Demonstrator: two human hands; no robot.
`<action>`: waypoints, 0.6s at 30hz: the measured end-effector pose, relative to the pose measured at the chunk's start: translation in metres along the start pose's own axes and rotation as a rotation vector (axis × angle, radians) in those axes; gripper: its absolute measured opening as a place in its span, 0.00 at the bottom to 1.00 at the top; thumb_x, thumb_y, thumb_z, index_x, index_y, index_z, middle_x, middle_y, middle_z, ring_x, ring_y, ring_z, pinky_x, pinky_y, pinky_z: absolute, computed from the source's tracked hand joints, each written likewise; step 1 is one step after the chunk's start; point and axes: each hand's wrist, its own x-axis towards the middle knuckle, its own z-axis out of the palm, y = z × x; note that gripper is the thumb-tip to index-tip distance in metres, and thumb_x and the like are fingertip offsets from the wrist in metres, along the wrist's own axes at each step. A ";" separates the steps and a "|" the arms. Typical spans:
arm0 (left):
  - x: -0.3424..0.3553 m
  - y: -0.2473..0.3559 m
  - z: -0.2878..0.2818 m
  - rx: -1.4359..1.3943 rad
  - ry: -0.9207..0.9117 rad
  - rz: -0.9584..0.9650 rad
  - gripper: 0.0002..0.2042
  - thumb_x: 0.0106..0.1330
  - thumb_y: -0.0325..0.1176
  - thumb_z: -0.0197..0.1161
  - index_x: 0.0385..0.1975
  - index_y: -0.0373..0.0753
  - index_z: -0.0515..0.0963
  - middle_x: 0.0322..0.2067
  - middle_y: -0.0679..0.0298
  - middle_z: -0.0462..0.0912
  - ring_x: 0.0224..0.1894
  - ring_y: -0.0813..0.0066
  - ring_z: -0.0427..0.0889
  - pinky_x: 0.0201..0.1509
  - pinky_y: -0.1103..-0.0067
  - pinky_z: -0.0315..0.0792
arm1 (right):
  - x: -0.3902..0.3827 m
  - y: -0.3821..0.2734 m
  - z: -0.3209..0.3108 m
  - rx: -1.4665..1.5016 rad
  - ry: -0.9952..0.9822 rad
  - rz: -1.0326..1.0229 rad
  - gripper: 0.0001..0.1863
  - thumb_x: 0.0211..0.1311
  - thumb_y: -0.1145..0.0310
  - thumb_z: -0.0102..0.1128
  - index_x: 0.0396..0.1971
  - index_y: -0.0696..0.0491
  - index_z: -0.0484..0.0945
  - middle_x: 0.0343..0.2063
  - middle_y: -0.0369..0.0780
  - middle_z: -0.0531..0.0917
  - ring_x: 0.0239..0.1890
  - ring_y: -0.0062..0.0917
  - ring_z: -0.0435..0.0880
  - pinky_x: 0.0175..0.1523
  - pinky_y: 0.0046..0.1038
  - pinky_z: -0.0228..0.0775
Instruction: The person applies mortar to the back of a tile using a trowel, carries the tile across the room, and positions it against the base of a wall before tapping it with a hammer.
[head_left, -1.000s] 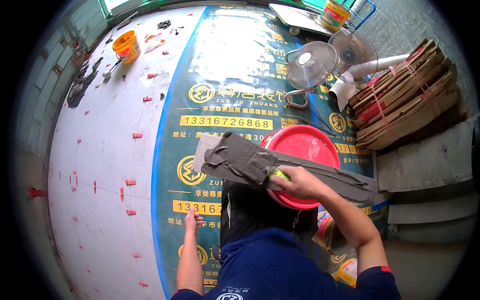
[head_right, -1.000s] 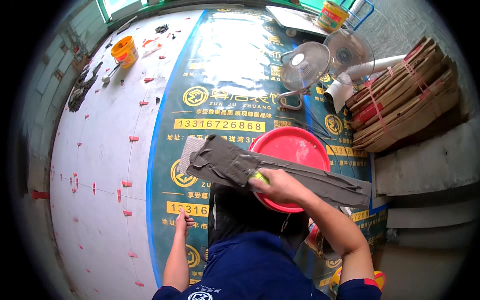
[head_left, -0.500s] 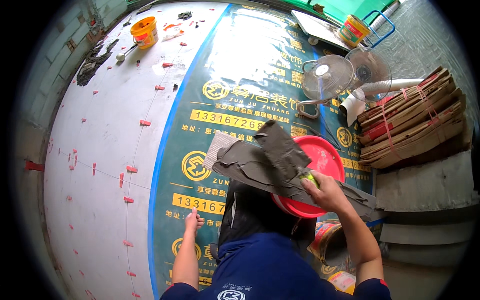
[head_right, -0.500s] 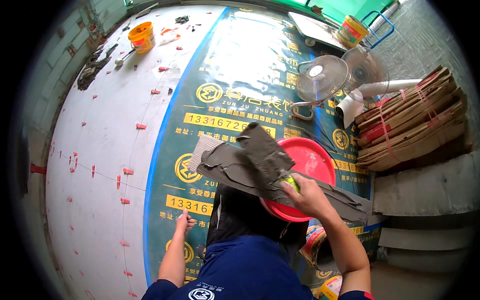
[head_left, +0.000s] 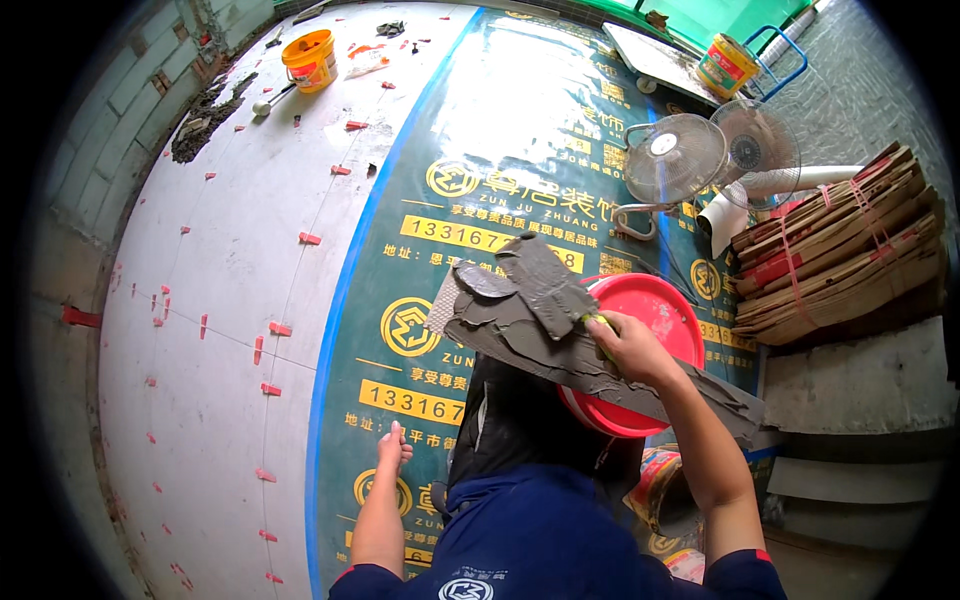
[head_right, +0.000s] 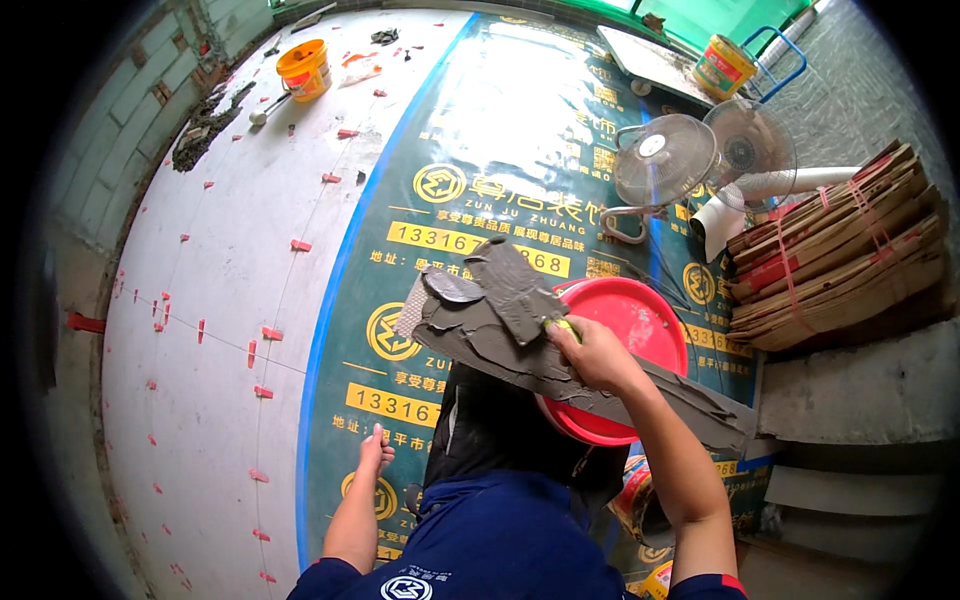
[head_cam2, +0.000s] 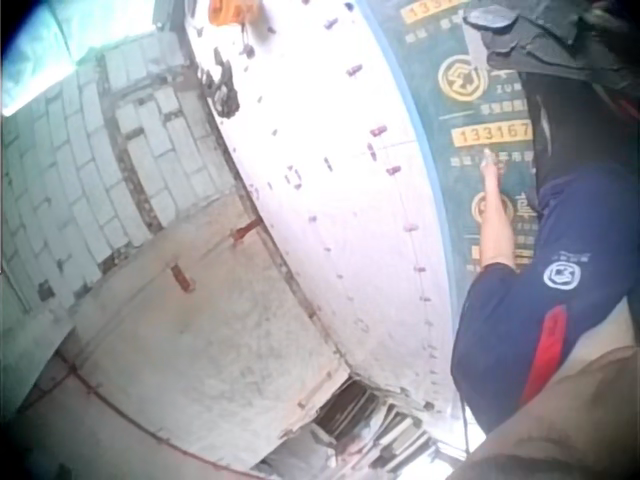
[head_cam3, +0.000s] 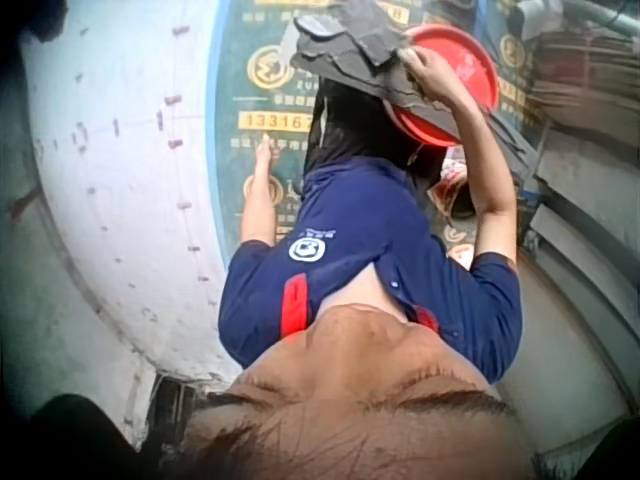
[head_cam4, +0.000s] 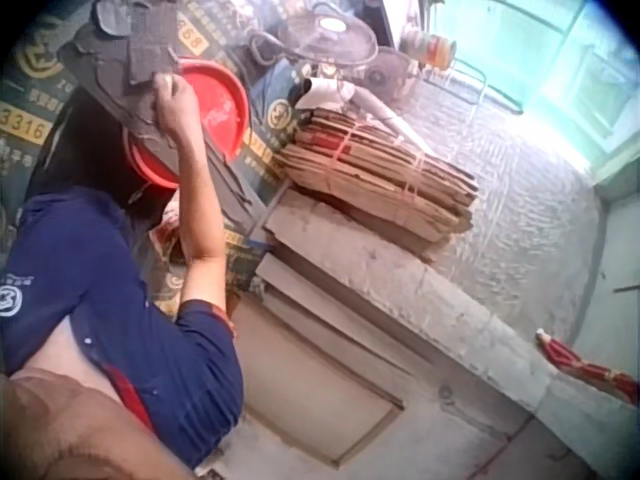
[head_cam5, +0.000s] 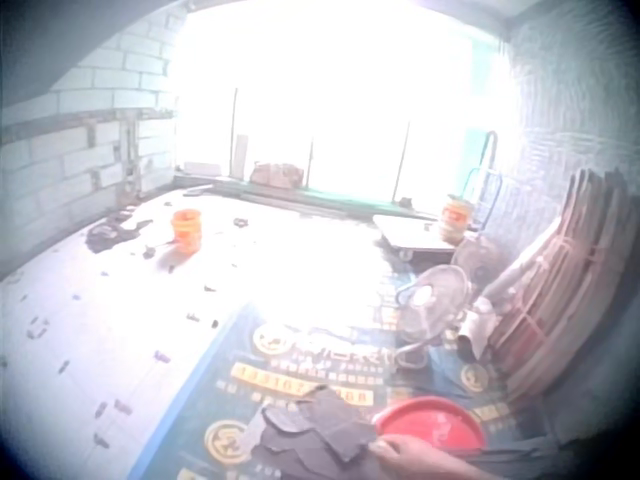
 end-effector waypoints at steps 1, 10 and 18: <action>-0.001 -0.003 -0.002 0.003 0.006 -0.015 0.27 0.72 0.62 0.51 0.26 0.40 0.67 0.17 0.61 0.74 0.11 0.75 0.69 0.12 0.81 0.58 | -0.007 0.003 0.001 -0.117 0.107 -0.070 0.21 0.73 0.52 0.52 0.35 0.58 0.74 0.20 0.35 0.75 0.18 0.18 0.74 0.23 0.26 0.65; -0.006 0.007 0.013 0.011 -0.014 0.003 0.27 0.72 0.61 0.52 0.27 0.39 0.68 0.18 0.60 0.74 0.12 0.77 0.70 0.13 0.83 0.60 | -0.020 -0.023 0.008 0.074 -0.274 0.002 0.22 0.75 0.50 0.48 0.29 0.54 0.72 0.19 0.33 0.74 0.17 0.16 0.73 0.22 0.23 0.65; -0.010 0.014 0.020 0.042 -0.077 0.072 0.27 0.71 0.62 0.51 0.27 0.41 0.68 0.19 0.61 0.76 0.14 0.76 0.72 0.15 0.81 0.63 | -0.031 -0.008 0.044 0.117 -0.409 0.035 0.22 0.76 0.49 0.48 0.30 0.54 0.71 0.18 0.33 0.72 0.17 0.16 0.71 0.21 0.21 0.65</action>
